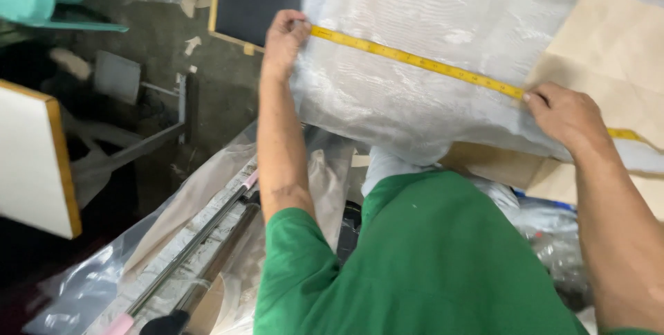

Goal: The person lays out a large piece of beige fabric on a table, measures it with a tape measure, and then uses large shears to cut the fabric into several rectangular strips. The person then folds the cut pieces and places them on the table.

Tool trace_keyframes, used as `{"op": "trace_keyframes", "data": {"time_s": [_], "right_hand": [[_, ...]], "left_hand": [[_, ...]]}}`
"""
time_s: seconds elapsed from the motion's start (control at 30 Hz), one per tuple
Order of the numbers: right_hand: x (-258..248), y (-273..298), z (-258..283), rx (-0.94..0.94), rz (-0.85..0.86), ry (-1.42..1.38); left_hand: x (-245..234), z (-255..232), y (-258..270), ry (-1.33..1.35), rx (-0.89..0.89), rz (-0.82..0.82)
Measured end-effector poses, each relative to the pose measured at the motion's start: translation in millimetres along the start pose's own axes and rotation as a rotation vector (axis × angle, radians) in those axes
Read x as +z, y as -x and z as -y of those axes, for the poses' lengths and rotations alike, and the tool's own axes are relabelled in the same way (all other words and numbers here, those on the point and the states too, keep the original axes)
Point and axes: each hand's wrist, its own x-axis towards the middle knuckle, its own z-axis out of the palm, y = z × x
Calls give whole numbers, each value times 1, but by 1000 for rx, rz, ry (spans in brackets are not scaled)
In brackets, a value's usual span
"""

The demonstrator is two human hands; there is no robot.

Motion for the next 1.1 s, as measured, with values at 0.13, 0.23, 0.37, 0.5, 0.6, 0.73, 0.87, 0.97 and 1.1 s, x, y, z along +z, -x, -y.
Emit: {"op": "trace_keyframes", "data": {"time_s": [0.13,0.23,0.37,0.5,0.6,0.73,0.87,0.97,1.1], "right_hand": [[11,-10,-27,-4,-20,127],[7,-8,-45,-21,-108,55],[3,-9,-57,119,-50,-38],[6,-14,-56,166,-37,-98],[8,-17,-55,185,-42,-116],[19,-23,-62,186,-68,-110],[17,-18,-53,154,-99,-77],[11,-6,-43,149,-84,-66],[17,-7,-46,124,-129,-82]], "left_hand": [[-8,15,0,-357,290,-9],[-4,-2,6,-296,80,-103],[-8,-7,11,-263,85,-69],[-10,-4,7,-235,71,-71],[-3,-15,13,-268,16,-93],[0,-22,15,-328,30,-91],[1,-24,17,-322,31,-94],[2,-29,21,-360,21,-103],[-10,-6,8,-348,89,-129]]}}
